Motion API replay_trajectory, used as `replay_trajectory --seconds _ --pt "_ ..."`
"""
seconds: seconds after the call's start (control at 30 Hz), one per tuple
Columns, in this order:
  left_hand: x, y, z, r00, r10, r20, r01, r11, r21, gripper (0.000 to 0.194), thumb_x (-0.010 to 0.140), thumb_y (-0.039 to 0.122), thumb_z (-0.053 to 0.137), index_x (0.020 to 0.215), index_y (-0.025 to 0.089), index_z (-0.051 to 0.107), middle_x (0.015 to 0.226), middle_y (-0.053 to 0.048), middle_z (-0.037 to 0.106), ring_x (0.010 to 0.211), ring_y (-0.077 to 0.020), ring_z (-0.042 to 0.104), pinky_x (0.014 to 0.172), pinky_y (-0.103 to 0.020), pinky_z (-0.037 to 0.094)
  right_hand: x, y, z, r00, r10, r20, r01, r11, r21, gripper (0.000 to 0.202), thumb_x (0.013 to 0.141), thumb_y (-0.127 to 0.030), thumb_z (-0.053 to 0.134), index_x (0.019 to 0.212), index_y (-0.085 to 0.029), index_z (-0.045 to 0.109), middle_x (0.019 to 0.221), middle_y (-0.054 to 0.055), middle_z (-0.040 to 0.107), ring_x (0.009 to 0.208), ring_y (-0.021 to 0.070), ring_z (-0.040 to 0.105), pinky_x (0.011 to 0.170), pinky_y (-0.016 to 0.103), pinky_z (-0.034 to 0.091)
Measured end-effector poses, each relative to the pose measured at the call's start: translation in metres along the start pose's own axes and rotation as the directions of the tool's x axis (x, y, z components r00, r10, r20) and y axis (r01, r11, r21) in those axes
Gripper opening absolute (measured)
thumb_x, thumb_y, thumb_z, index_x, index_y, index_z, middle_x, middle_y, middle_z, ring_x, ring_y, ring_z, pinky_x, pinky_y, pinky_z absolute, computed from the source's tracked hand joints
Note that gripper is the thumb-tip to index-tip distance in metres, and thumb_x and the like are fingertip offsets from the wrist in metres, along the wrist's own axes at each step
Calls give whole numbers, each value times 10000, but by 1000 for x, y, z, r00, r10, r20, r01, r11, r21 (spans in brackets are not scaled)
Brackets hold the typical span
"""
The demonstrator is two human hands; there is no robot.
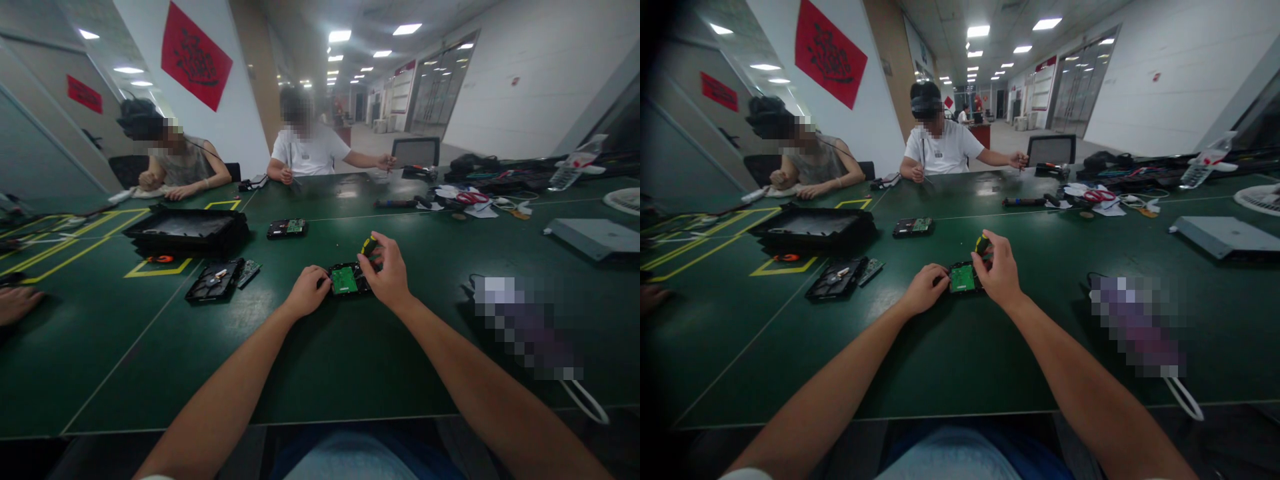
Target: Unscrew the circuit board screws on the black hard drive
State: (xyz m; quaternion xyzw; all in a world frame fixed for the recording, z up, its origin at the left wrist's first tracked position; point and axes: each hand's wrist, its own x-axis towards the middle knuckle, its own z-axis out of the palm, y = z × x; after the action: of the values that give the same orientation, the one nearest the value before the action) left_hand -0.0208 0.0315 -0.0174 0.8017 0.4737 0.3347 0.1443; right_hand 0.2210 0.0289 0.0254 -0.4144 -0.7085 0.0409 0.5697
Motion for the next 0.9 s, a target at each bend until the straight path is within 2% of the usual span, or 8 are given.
replay_trajectory --seconds 0.17,0.33,0.57,0.77,0.9 --pt "0 1 -1 1000 -3 9 3 1000 -4 121 948 206 601 838 207 652 1080 -89 709 1085 -266 637 1028 -475 517 0 1 0 1000 -15 12 15 1000 17 584 971 -301 619 1514 -303 407 1393 131 563 981 235 696 772 426 662" --pt "1 2 -2 1000 -7 18 7 1000 -1 136 950 211 601 824 209 653 1086 -88 710 1086 -268 638 1019 -473 520 0 1 -2 1000 -29 9 29 999 -17 614 938 -339 685 1500 -308 440 1357 128 570 1008 264 675 783 465 669" --pt "1 1 -1 1000 7 7 -7 1000 -5 125 945 190 605 830 204 652 1072 -85 710 1079 -261 640 1014 -456 518 1 -1 -2 999 -31 19 31 999 -13 598 969 -302 627 1526 -311 412 1393 131 560 1014 254 677 811 460 669" --pt "1 1 -1 1000 -7 16 7 1000 -1 124 943 191 607 830 203 656 1075 -87 708 1088 -262 640 1029 -459 516 1 -2 -1 1000 -31 3 31 999 -8 584 946 -327 668 1486 -299 447 1332 124 573 959 236 671 722 413 670" --pt "0 1 -1 1000 -3 11 3 1000 -10 117 943 191 607 837 206 655 1086 -85 708 1094 -262 639 1031 -457 517 0 -2 -1 1000 -28 10 28 1000 4 580 965 -297 623 1507 -292 416 1383 141 561 1011 249 679 762 428 667"
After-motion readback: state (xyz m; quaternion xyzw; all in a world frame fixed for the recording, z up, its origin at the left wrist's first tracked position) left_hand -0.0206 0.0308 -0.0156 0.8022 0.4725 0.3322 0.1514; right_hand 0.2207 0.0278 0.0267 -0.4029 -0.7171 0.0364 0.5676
